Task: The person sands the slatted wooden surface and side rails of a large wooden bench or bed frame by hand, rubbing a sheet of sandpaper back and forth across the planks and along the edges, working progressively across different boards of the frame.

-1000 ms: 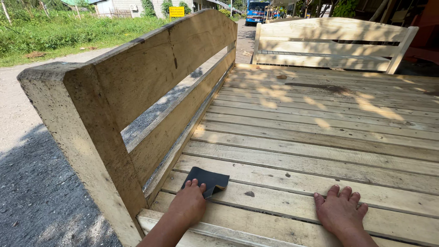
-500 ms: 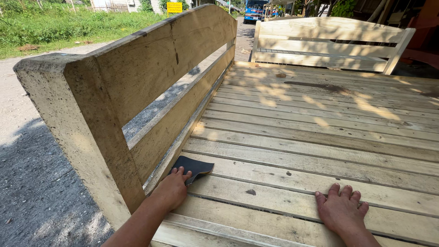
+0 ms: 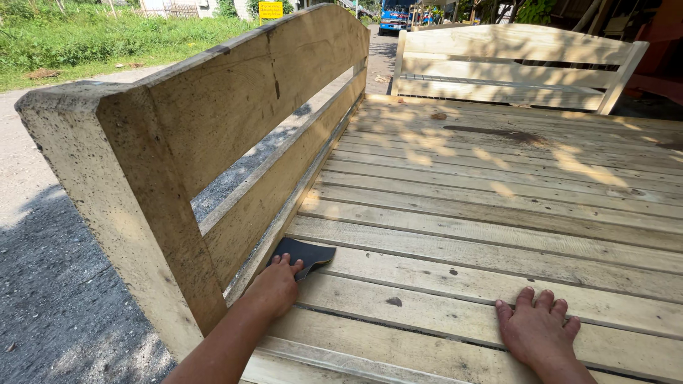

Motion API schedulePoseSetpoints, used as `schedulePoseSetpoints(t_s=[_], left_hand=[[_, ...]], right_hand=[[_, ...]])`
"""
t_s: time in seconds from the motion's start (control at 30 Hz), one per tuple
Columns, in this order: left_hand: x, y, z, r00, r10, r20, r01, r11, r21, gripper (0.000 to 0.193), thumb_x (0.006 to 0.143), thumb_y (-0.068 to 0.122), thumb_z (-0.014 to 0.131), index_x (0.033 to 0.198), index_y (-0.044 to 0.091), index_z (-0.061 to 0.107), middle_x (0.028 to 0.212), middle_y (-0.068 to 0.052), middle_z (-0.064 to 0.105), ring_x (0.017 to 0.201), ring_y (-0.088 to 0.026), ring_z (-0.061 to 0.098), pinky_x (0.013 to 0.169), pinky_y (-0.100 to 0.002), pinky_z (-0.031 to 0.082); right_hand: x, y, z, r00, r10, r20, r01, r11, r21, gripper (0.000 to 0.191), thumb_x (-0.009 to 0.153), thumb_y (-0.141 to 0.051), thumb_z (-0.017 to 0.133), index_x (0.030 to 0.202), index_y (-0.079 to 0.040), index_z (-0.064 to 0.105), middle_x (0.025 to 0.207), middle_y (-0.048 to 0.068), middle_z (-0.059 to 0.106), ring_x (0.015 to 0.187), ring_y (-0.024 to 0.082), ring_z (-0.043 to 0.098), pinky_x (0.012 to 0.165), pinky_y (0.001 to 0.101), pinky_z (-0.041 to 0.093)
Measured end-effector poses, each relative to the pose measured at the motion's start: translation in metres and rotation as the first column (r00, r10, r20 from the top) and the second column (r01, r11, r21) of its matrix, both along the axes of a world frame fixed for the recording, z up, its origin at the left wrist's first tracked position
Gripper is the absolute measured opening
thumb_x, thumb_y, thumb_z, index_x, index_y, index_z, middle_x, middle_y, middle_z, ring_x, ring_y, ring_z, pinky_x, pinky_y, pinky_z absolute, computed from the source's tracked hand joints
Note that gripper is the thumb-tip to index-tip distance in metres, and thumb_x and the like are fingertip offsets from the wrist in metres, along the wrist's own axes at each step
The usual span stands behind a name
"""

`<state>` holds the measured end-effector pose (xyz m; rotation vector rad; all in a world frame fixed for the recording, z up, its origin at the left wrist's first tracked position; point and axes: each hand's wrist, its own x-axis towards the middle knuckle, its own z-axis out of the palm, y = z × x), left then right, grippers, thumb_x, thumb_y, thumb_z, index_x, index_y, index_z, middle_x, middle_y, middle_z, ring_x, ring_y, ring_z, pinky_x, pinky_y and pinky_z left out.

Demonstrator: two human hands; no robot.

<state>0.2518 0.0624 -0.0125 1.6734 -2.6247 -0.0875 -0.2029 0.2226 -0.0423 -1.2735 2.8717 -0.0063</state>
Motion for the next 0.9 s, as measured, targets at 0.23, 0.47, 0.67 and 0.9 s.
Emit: schedulePoseSetpoints(t_s=[0.23,0.47,0.67,0.9], left_hand=[[0.003,0.018,0.002,0.999,0.043,-0.002,-0.043,0.997,0.066,0.057,0.102,0.017,0.040,0.159,0.018,0.035,0.169,-0.017,0.018,0.157,-0.034,0.019,0.126,-0.044,0.023],[-0.006,-0.001,0.007,0.997,0.075,-0.031,-0.072,0.993,0.090,0.055,0.103,0.019,0.041,0.158,0.020,0.036,0.169,-0.017,0.019,0.156,-0.035,0.023,0.127,-0.041,0.024],[-0.013,0.011,-0.008,0.995,0.004,0.099,-0.005,1.000,0.009,0.058,0.102,0.015,0.038,0.160,0.012,0.034,0.166,-0.024,0.021,0.154,-0.041,0.024,0.124,-0.047,0.026],[-0.014,0.017,-0.014,0.990,0.129,-0.049,-0.125,0.990,0.066,0.058,0.099,0.013,0.037,0.158,0.017,0.036,0.168,-0.016,0.023,0.156,-0.034,0.023,0.125,-0.050,0.026]], right_hand=[[-0.002,-0.002,0.001,1.000,-0.013,-0.003,0.013,1.000,0.023,0.080,0.102,-0.062,0.031,0.163,-0.012,0.021,0.168,0.021,0.019,0.155,0.042,0.017,0.123,0.0630,0.016],[0.000,-0.002,0.003,0.999,-0.024,0.043,0.021,0.997,0.071,0.078,0.103,-0.062,0.030,0.163,-0.013,0.020,0.167,0.021,0.016,0.156,0.043,0.012,0.122,0.0634,0.015],[0.001,-0.001,0.002,0.999,-0.019,0.034,0.017,0.998,0.056,0.078,0.103,-0.061,0.030,0.163,-0.013,0.020,0.168,0.021,0.016,0.156,0.043,0.012,0.122,0.0641,0.015],[0.004,-0.003,0.007,0.999,-0.028,0.032,0.026,0.998,0.054,0.078,0.103,-0.061,0.032,0.163,-0.011,0.025,0.166,0.021,0.025,0.154,0.043,0.022,0.122,0.0636,0.021]])
